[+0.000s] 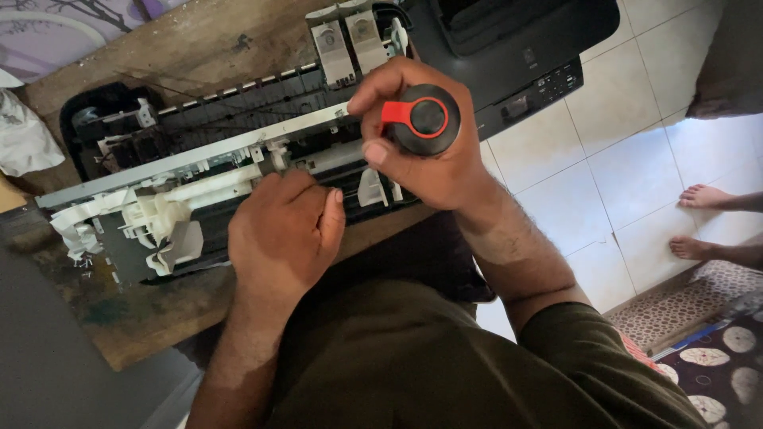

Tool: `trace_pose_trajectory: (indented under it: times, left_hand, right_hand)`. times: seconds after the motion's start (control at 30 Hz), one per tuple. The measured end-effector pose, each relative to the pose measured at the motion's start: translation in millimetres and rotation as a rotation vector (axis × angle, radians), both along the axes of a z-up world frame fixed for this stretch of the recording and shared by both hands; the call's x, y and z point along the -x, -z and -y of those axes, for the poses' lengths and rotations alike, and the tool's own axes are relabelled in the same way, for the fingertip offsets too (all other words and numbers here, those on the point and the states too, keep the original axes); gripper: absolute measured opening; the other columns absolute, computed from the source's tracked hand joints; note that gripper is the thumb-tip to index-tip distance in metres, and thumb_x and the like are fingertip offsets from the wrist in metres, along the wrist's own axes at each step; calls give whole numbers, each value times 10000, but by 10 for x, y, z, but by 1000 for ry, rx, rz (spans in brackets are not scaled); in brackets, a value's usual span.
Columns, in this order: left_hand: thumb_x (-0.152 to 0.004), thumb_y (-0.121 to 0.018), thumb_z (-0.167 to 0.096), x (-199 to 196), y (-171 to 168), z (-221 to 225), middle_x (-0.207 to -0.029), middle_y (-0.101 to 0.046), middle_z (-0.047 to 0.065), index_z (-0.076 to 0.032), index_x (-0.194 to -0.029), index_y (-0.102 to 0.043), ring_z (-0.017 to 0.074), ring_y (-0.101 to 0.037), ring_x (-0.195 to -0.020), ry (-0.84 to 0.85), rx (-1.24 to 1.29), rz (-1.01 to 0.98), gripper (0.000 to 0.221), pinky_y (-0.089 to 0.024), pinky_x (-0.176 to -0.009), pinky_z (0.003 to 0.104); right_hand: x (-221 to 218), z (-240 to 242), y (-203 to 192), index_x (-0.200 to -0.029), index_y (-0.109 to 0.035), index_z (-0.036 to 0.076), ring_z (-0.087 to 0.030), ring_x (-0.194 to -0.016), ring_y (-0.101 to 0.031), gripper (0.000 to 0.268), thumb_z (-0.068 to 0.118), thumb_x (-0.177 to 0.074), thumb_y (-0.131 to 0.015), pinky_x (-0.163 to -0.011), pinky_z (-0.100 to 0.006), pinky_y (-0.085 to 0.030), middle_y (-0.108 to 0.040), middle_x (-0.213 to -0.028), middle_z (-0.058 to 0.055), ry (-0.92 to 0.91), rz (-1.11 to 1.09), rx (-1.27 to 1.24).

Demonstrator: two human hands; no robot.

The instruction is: Disassembling the internal mechanism of a printer by removing screws with a screwdriver and manually separating components.

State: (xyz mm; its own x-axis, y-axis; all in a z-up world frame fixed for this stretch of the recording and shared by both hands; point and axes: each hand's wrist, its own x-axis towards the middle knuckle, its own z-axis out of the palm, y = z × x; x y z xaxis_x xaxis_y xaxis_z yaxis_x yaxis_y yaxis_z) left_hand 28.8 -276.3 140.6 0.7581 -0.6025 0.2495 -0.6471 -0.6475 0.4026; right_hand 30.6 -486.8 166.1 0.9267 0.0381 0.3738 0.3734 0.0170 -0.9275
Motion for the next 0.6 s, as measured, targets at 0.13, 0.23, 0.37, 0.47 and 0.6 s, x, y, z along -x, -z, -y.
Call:
trace_pose_trajectory:
  times: [0.13, 0.23, 0.37, 0.47, 0.6]
  left_hand:
    - [-1024, -655, -169, -11, -6, 8, -765, -568, 49, -79, -738, -654, 283, -509, -658, 15, 30, 11, 300, -389, -555, 428]
    - [-1026, -653, -174, -6, 10, 5, -761, -544, 37, -91, -721, -622, 286, -498, -662, 6, 30, 18, 317, -374, -543, 429]
    - [-1029, -648, -180, 1, 4, 7, -766, -556, 33, -93, -733, -641, 271, -502, -661, -1, 21, 16, 309, -372, -529, 417]
    - [-1024, -651, -173, 1, 17, 1, -767, -569, 41, -78, -742, -651, 272, -503, -660, 7, 32, 10, 297, -381, -541, 413]
    - [-1020, -653, -168, -3, 14, 5, -759, -564, 45, -73, -739, -653, 264, -496, -646, 10, 34, -2, 297, -376, -537, 410]
  right_hand:
    - [-2, 17, -9, -1114, -583, 13, -135, -669, -556, 345, 325, -989, -661, -680, -273, -473, -581, -784, -40, 1, 10, 0]
    - [0, 13, -6, -1123, -591, 32, -134, -685, -566, 328, 326, -998, -667, -698, -270, -480, -585, -800, -36, 11, 8, 4]
    - [-5, 7, -5, -1109, -586, 20, -132, -683, -557, 274, 255, -993, -667, -700, -268, -478, -587, -787, -37, -3, 17, 9]
    - [5, 9, -37, -1122, -576, 41, -127, -694, -533, 267, 261, -1005, -671, -718, -271, -462, -589, -788, -33, 10, 25, 56]
    - [6, 10, -47, -1109, -594, 32, -130, -709, -575, 294, 288, -986, -670, -727, -265, -481, -611, -803, -37, 20, 5, 58]
